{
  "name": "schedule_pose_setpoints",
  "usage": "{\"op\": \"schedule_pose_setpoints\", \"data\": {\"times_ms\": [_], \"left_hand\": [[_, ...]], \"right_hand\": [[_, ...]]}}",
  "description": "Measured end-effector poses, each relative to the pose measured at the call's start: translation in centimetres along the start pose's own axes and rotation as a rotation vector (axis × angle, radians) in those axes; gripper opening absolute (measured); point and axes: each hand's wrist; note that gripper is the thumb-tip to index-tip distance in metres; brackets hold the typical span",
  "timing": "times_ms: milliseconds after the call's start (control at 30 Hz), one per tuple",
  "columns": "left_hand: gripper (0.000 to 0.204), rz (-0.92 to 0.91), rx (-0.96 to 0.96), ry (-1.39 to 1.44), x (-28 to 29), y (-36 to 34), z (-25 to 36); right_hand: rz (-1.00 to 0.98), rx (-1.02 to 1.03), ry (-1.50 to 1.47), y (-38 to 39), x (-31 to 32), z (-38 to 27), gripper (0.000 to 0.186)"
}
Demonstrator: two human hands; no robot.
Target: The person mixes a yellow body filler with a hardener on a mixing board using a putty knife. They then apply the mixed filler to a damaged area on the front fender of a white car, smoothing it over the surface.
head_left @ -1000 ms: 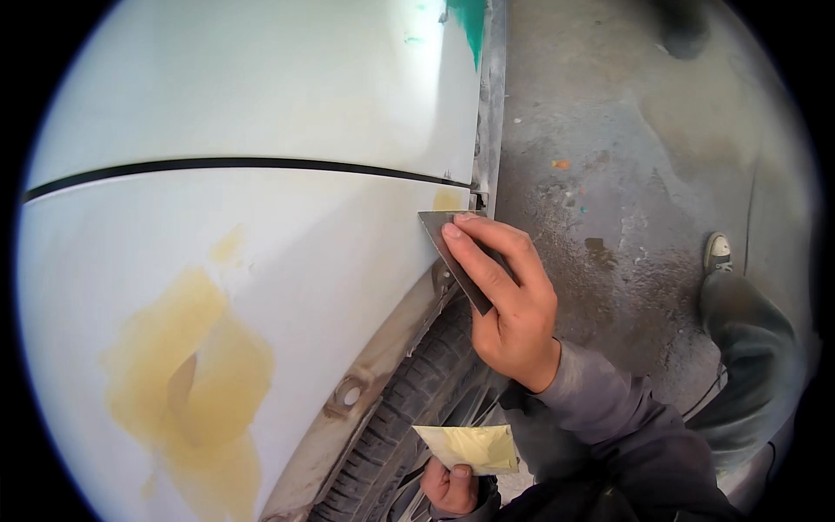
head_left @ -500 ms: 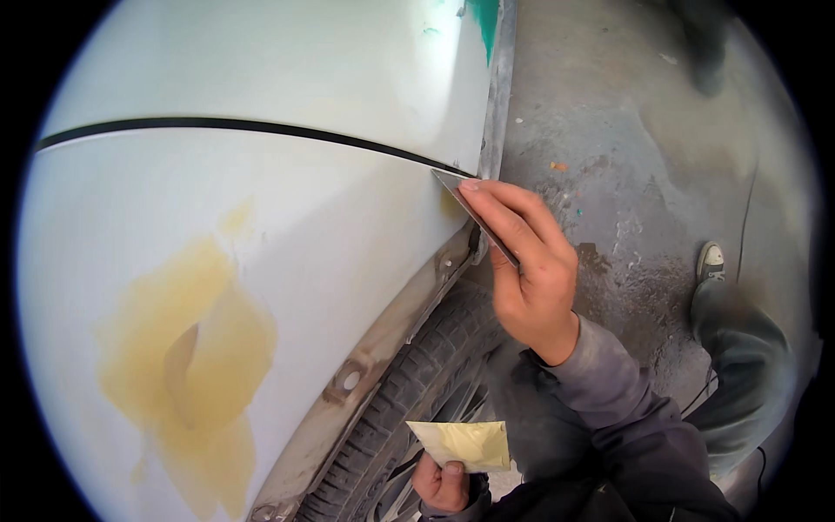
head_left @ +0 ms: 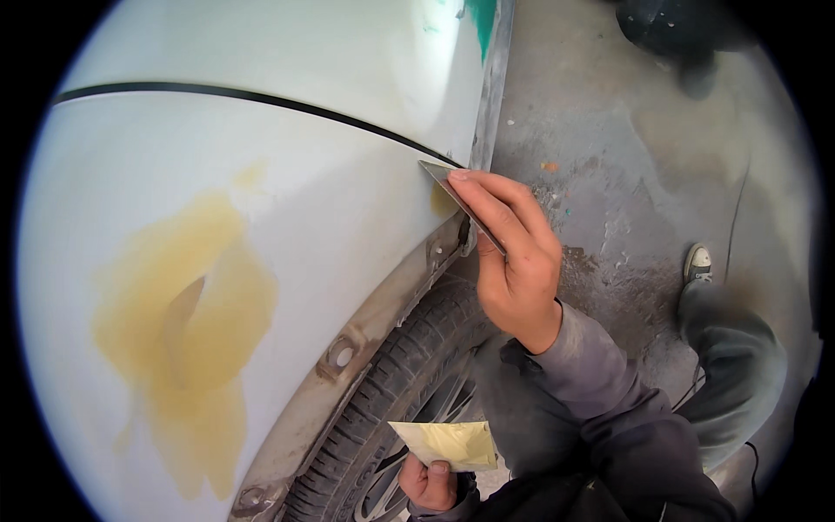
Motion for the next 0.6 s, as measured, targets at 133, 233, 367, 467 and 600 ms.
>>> {"op": "schedule_pose_setpoints", "data": {"times_ms": [133, 233, 367, 467, 600], "left_hand": [[0.053, -0.008, -0.031, -0.051, -0.3, 0.1, 0.4], [0.053, -0.020, -0.073, -0.099, 0.3, -0.1, -0.2], [0.054, -0.010, -0.063, -0.057, 0.4, -0.1, -0.2], [0.054, 0.004, -0.009, 0.001, 0.2, 0.4, 0.1], [0.055, -0.012, -0.006, 0.006, 0.0, 0.4, 0.7]], "right_hand": [[0.023, -0.038, 0.037, 2.2, -1.3, -1.5, 0.063], [-0.035, -0.008, 0.001, 4.6, -0.8, -2.2, 0.059], [0.006, -0.057, 0.055, 2.7, 0.6, -0.4, 0.056], [0.001, -0.008, 0.053, 0.5, 0.5, 0.7, 0.056], [-0.010, -0.049, 0.089, 0.3, -0.3, 0.1, 0.061]]}}
Point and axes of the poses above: each hand's wrist, its own y-axis away from the middle knuckle, its own x-axis out of the back of the hand, z = x × y, and after that the axes turned 8 degrees about y, right-handed
